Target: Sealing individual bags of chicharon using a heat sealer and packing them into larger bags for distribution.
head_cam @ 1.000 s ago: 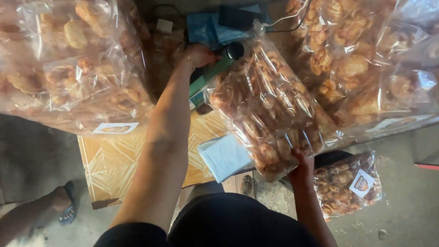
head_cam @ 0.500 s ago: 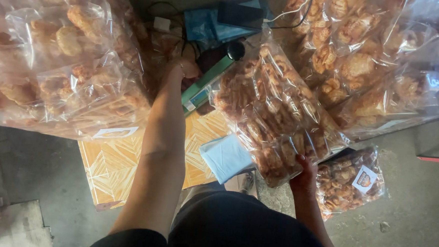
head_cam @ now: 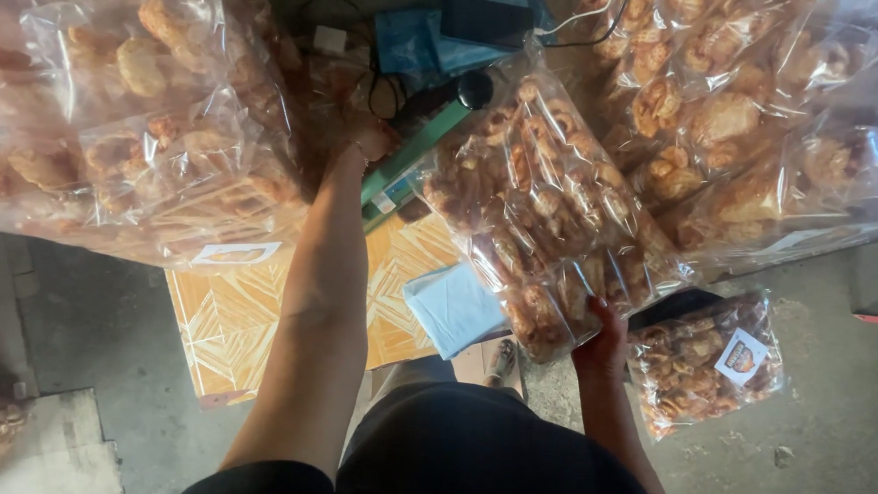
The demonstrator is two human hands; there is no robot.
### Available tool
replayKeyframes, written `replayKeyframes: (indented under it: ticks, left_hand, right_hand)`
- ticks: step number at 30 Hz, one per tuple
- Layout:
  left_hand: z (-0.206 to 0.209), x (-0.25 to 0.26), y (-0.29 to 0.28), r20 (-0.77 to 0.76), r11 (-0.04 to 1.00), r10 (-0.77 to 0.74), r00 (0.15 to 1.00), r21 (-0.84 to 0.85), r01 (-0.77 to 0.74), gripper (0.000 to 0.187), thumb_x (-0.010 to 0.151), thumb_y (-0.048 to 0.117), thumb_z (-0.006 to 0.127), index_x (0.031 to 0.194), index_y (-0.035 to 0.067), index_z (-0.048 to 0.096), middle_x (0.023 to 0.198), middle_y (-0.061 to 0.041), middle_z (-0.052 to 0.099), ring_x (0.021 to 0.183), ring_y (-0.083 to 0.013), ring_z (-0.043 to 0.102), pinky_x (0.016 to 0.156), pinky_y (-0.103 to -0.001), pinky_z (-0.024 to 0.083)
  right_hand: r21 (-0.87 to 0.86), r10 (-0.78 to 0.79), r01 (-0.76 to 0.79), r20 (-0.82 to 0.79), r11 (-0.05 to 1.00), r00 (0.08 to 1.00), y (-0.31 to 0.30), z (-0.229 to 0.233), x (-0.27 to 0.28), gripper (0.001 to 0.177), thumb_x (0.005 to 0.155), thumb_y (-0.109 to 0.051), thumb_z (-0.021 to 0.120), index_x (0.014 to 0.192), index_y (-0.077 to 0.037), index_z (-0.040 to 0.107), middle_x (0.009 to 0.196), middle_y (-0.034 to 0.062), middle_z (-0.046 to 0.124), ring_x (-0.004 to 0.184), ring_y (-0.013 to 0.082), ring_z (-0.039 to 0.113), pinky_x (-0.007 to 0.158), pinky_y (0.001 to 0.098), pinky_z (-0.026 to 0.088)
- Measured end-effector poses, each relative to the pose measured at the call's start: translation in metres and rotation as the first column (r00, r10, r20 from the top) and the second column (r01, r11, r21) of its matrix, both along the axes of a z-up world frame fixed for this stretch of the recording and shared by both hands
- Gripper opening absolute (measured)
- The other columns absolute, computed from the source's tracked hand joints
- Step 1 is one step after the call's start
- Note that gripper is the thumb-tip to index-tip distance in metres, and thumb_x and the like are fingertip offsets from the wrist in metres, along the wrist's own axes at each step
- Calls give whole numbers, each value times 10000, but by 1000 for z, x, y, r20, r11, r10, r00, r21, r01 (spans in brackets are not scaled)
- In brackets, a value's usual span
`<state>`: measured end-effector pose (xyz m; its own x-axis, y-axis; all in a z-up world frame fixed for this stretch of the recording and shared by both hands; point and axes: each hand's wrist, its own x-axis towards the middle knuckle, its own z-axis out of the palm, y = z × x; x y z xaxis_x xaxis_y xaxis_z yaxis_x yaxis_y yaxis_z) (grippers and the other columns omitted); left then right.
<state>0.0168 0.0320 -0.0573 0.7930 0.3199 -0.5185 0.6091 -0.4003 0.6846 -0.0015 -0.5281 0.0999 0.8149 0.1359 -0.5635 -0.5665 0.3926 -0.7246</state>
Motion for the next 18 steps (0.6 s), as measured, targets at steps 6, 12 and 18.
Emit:
replayKeyframes:
  ticks: [6, 12, 18]
  left_hand:
    - [168, 16, -52, -41, 625, -600, 799, 598, 501, 545, 984, 500, 609, 708, 31, 642, 668, -45, 580, 612, -122, 546, 571, -283, 416]
    - [47, 115, -42, 165, 990, -125, 978, 88, 111, 190, 833, 524, 689, 889, 357, 762, 890, 80, 714, 873, -185, 691, 713, -335, 543]
    - [91, 97, -52, 196, 960, 112, 974, -273, -55, 82, 763, 246, 678, 771, 178, 724, 622, -34, 624, 523, -214, 585, 382, -358, 412]
  right_hand:
    - [28, -42, 41, 38, 999, 998, 18, 45, -4, 352, 739, -139, 722, 1086, -117, 670, 901, 89, 719, 807, 232, 714, 777, 411, 590]
    - [3, -106, 106, 85, 994, 991, 32, 75, -8, 199, 771, -120, 735, 952, -123, 653, 780, 55, 686, 727, 173, 690, 759, 390, 592]
    - [-31, -100, 102, 60, 994, 993, 29, 63, 2, 191, 769, -110, 722, 940, -152, 649, 727, 0, 640, 700, 126, 661, 737, 401, 607]
